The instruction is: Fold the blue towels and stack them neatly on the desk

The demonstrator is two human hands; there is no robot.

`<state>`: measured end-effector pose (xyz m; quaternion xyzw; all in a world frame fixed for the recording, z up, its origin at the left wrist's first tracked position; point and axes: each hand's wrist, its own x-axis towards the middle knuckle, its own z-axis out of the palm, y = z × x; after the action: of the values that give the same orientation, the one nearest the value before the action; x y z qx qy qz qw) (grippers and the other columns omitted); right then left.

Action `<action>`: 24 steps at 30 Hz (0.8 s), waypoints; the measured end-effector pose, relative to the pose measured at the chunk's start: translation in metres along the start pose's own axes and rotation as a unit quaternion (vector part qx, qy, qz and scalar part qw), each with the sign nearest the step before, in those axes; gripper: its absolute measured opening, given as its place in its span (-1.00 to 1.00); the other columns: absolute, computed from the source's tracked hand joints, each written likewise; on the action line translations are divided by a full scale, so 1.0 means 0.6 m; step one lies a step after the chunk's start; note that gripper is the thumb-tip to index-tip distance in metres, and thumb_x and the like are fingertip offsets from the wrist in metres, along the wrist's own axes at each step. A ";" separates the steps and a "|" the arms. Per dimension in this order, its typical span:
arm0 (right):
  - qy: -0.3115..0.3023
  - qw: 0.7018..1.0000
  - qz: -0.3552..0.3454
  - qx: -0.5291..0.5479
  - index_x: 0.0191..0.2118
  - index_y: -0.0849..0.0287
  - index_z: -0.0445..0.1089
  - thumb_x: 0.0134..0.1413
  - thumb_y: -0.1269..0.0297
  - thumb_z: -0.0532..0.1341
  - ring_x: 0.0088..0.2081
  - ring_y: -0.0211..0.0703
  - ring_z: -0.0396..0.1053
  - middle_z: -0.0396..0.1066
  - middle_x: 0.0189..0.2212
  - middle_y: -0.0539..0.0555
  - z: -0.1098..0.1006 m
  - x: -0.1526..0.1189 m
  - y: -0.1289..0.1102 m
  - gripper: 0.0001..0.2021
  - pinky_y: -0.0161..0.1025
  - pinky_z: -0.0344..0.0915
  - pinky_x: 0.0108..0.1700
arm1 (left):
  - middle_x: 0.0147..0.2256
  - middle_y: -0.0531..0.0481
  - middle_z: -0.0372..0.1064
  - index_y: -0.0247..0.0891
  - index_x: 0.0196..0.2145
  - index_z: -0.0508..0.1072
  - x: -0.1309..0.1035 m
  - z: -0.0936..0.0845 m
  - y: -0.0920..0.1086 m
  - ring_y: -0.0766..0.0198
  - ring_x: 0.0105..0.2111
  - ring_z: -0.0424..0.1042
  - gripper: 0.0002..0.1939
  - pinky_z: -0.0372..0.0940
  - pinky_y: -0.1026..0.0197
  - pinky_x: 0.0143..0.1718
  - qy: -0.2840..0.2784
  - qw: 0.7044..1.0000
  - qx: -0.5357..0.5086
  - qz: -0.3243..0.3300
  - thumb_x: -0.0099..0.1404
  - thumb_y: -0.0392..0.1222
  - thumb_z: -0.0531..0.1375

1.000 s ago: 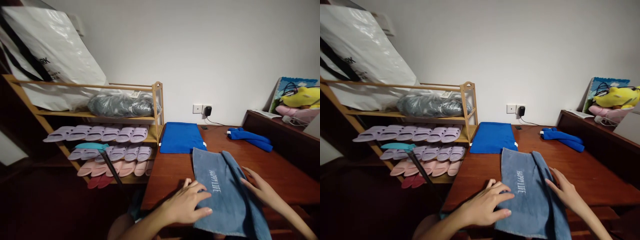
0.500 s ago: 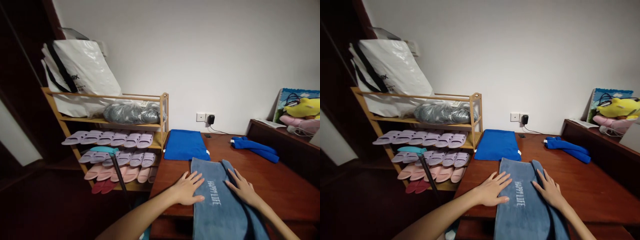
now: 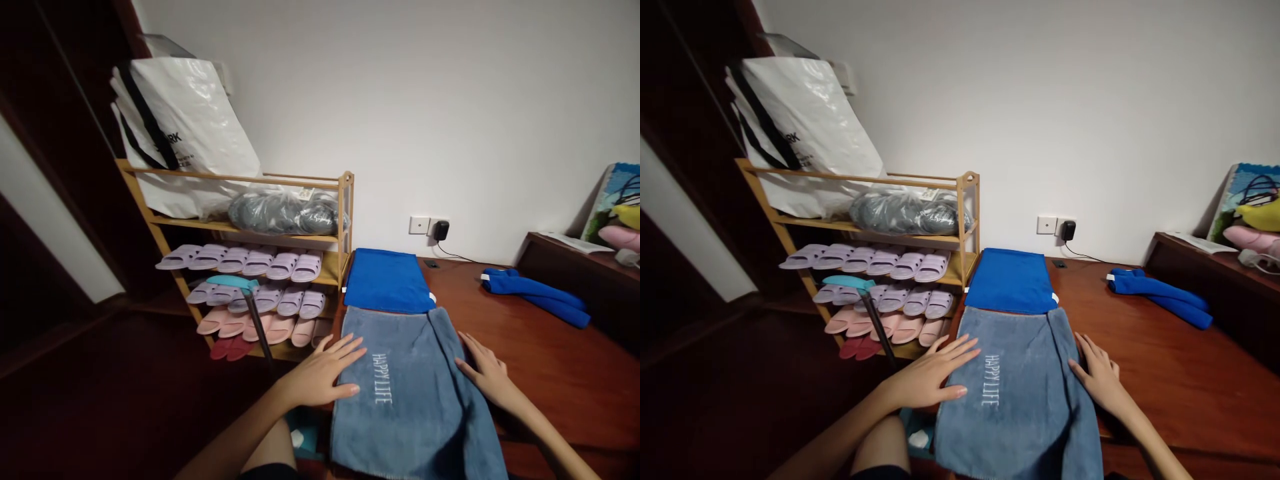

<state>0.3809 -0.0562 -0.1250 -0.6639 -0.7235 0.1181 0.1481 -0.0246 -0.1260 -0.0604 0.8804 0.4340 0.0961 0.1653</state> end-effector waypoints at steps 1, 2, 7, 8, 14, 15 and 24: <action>-0.002 1.000 0.010 0.000 0.28 -0.09 0.00 0.07 -0.21 -0.09 0.29 0.12 -0.08 -0.01 0.30 0.07 0.000 0.000 0.008 -0.32 0.27 -0.06 0.16 | 0.33 0.03 -0.19 0.16 0.30 -0.07 -0.005 -0.002 -0.005 -0.02 0.31 -0.17 -0.32 -0.28 -0.27 0.24 0.001 1.000 -0.006 -0.001 0.32 0.13 0.12; -0.003 1.000 0.019 -0.001 0.27 -0.10 0.02 0.05 -0.24 -0.08 0.30 0.12 -0.09 -0.01 0.30 0.06 -0.001 -0.001 0.015 -0.31 0.27 -0.08 0.17 | 0.33 0.03 -0.19 0.16 0.30 -0.06 -0.009 -0.004 -0.008 -0.02 0.31 -0.17 -0.32 -0.28 -0.26 0.24 0.001 1.000 -0.011 0.000 0.31 0.13 0.12; 0.018 0.999 0.028 -0.004 0.25 -0.12 0.06 0.02 -0.30 -0.08 0.30 0.13 -0.10 -0.03 0.31 0.06 -0.020 0.005 0.013 -0.29 0.24 -0.05 0.16 | 0.28 0.02 0.02 0.08 0.23 0.16 0.005 0.006 -0.016 0.03 0.26 0.01 -0.54 -0.12 -0.16 0.23 0.058 0.998 -0.005 -0.018 0.40 0.07 0.01; 0.020 1.000 0.023 -0.004 0.24 -0.11 0.06 0.03 -0.29 -0.08 0.28 0.11 -0.06 0.01 0.29 0.06 -0.025 0.012 0.004 -0.31 0.21 -0.03 0.15 | 0.25 0.00 0.07 0.03 0.19 0.23 0.016 0.010 -0.020 0.05 0.23 0.06 -0.57 -0.07 -0.12 0.21 0.090 0.995 0.005 -0.030 0.41 0.04 0.00; -0.016 0.998 0.063 -0.007 -0.01 0.14 0.32 0.11 -0.15 -0.09 0.04 0.12 0.30 0.40 -0.02 0.21 -0.029 0.096 -0.054 -0.44 0.11 0.13 0.03 | 0.11 -0.15 0.23 -0.24 0.10 0.29 0.111 0.028 -0.073 0.06 0.13 0.18 -0.63 0.06 -0.02 0.14 0.270 0.947 0.027 -0.174 0.35 -0.20 0.07; -0.018 0.997 0.074 -0.008 -0.11 0.16 0.37 0.11 -0.15 -0.08 0.00 0.15 0.34 0.44 -0.09 0.22 -0.024 0.111 -0.058 -0.47 0.12 0.14 0.00 | 0.08 -0.17 0.26 -0.27 0.12 0.27 0.125 0.028 -0.083 0.05 0.11 0.20 -0.60 0.08 -0.03 0.13 0.276 0.941 0.020 -0.194 0.33 -0.21 0.10; 0.028 0.996 0.075 0.047 -0.39 0.15 0.32 -0.02 0.04 0.11 -0.18 0.02 0.41 0.48 -0.34 0.13 0.012 0.159 -0.047 -0.74 -0.08 0.20 -0.15 | -0.21 -0.09 0.48 -0.27 -0.23 0.50 0.174 0.026 -0.123 0.09 -0.11 0.42 -0.81 0.23 0.16 -0.06 0.229 0.945 -0.063 -0.224 0.16 -0.27 0.28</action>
<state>0.3448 0.0366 -0.1159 -0.7114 -0.6609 0.1443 0.1905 -0.0108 -0.0039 -0.0997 0.7028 0.6389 0.2830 0.1335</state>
